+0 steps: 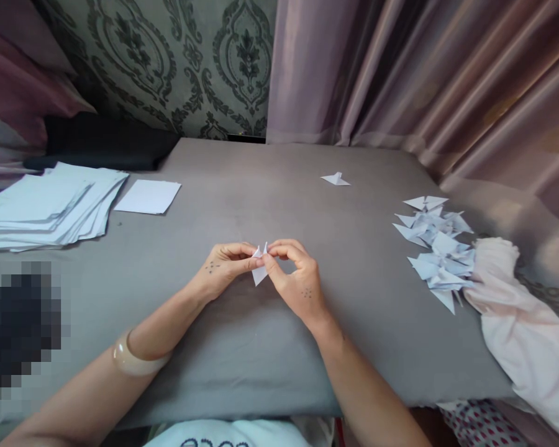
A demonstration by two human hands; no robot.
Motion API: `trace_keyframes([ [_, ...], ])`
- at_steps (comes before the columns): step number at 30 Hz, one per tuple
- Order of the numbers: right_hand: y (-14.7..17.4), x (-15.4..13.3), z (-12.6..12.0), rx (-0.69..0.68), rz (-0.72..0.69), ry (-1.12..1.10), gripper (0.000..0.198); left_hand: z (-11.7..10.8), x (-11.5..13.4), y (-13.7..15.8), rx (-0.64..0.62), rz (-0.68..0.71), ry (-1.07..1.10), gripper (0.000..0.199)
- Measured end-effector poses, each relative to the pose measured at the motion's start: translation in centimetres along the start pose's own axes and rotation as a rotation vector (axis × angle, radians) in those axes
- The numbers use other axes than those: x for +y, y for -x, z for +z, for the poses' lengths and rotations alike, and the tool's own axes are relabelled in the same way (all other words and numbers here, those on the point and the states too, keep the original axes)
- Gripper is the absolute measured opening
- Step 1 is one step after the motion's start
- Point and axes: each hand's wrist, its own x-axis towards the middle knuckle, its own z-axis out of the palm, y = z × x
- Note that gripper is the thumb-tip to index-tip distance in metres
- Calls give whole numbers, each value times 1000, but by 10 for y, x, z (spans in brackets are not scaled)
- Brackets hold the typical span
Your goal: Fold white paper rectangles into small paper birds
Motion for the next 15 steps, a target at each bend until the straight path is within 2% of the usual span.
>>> trace_keyframes([
  [5,1,-2,-1,7,114,-33,6,-1,-1,1,-81,-67,22,18],
  [15,1,-5,2,24,166,-19,14,0,-4,1,-162,-42,15,21],
])
